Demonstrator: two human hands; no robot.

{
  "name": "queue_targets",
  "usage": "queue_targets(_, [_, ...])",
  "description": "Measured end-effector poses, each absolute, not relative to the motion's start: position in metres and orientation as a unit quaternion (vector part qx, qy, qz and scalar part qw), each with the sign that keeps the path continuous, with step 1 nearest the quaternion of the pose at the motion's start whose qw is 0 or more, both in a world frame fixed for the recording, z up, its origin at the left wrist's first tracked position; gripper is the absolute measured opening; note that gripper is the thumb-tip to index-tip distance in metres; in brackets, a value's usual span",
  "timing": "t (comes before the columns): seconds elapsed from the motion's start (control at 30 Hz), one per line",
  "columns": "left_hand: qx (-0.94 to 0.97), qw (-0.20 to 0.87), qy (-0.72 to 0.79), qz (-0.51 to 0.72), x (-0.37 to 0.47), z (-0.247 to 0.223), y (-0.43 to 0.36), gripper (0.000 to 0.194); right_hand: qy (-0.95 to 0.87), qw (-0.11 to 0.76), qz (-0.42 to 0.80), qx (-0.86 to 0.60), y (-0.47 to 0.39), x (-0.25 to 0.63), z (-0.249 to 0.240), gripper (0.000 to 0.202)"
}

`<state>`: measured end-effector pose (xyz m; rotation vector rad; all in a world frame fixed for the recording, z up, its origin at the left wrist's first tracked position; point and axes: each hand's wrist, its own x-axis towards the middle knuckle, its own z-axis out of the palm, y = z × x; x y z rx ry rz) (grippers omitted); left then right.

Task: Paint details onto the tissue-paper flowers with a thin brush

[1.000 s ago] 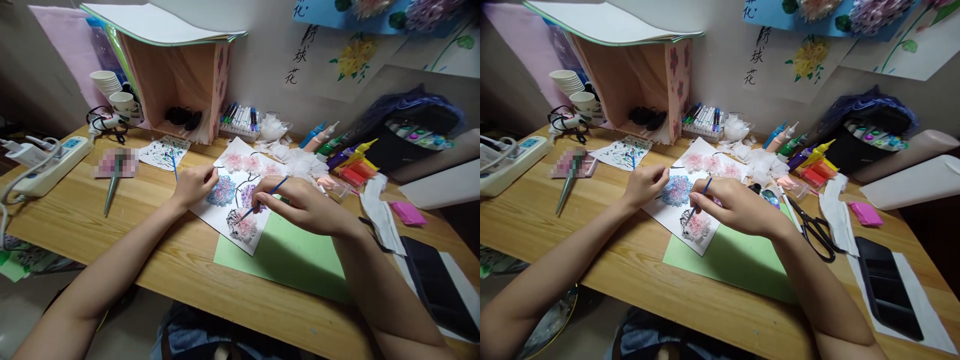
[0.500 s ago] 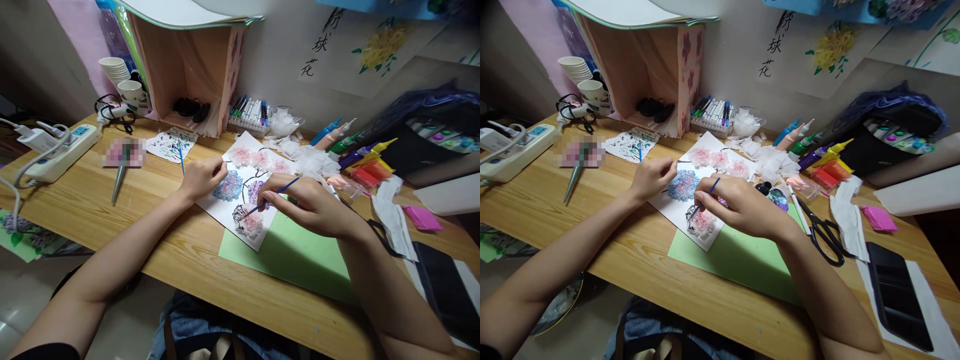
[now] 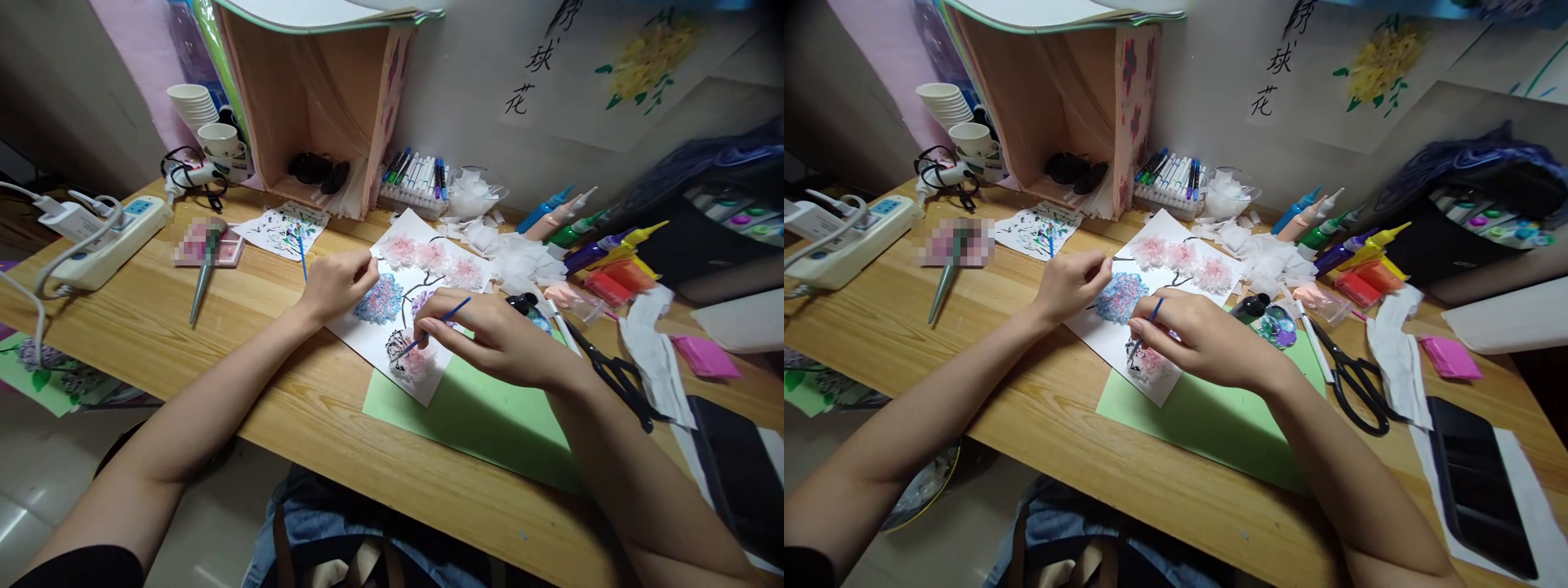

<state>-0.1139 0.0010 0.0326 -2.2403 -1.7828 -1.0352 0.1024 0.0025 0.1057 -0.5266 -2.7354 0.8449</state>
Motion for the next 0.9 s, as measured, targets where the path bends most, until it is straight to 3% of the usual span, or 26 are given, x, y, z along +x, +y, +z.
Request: queue_targets(0.9, [-0.733,0.045,-0.592,-0.332,-0.1144,0.0336,0.0006,0.031,-0.914,0.136,0.323,-0.204,0.0100,0.1078,0.1057,0.025])
